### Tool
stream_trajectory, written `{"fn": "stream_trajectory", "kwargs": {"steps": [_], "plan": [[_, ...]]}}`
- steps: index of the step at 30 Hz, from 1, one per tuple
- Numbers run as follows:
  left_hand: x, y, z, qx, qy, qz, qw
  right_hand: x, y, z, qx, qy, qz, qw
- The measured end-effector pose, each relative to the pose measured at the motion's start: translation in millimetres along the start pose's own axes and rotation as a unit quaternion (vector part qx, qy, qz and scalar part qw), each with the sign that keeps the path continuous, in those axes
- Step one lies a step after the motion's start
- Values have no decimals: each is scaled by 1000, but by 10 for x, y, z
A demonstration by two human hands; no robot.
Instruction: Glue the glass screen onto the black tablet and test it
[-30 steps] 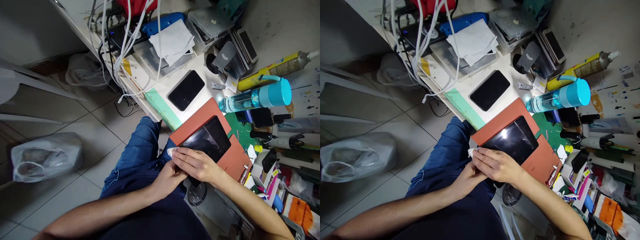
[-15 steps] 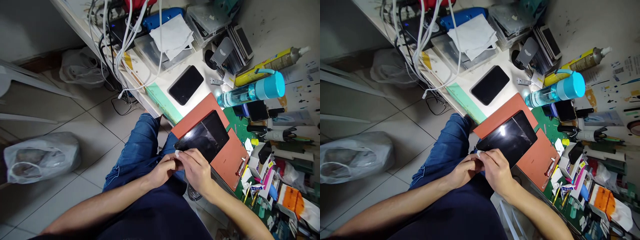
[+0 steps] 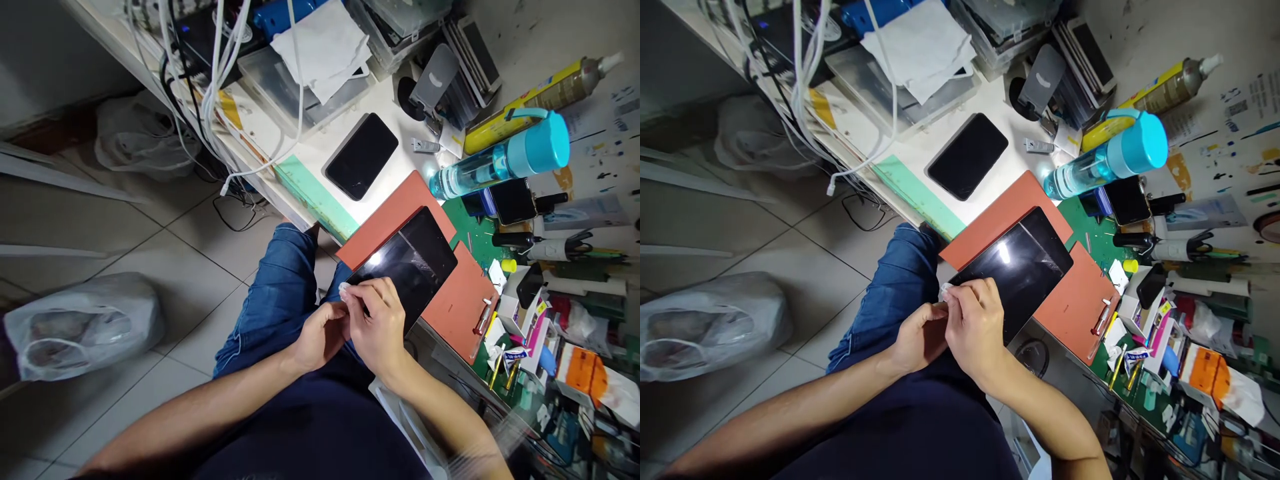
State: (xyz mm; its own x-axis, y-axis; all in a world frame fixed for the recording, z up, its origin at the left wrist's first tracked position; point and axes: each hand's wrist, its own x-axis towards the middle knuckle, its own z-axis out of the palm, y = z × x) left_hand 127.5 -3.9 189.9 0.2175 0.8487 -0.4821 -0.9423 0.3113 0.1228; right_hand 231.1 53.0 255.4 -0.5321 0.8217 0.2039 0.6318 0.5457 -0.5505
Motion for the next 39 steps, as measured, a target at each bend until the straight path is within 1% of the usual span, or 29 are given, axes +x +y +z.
{"fn": "stream_trajectory", "kwargs": {"steps": [5, 10, 15, 18, 21, 23, 26, 29, 32, 34, 37, 39], "plan": [[9, 35, 39, 19, -18, -8, 1000, -172, 5, -67, -15, 16, 56, 998], [8, 26, 54, 15, 2, 9, 1000, -200, 0, -31, 13, 24, 57, 998], [5, 25, 63, 16, 5, -4, 1000, -466, 55, -165, -22, 48, 108, 993], [3, 20, 51, 24, 19, 0, 1000, -467, 47, -127, -18, 70, 98, 993], [4, 17, 36, 33, 32, 6, 999, -425, 41, -82, 8, 74, 82, 994], [9, 17, 31, 34, 36, 9, 999, -483, 54, -114, 2, 72, 98, 993], [15, 14, 32, 34, 43, 17, 998, -610, 69, -175, -29, 86, 131, 987], [14, 11, 40, 54, 47, 27, 997, -589, 55, -131, -26, 98, 124, 987], [16, 9, 44, 68, 46, 23, 996, -544, 49, -81, -7, 93, 104, 990], [19, 7, 38, 64, 52, 25, 996, -612, 64, -113, -17, 91, 113, 989], [22, -2, 21, 54, 63, 25, 996, -752, 82, -180, -48, 101, 145, 983], [21, -5, 15, 58, 65, 29, 996, -743, 69, -162, -49, 112, 143, 982]]}}
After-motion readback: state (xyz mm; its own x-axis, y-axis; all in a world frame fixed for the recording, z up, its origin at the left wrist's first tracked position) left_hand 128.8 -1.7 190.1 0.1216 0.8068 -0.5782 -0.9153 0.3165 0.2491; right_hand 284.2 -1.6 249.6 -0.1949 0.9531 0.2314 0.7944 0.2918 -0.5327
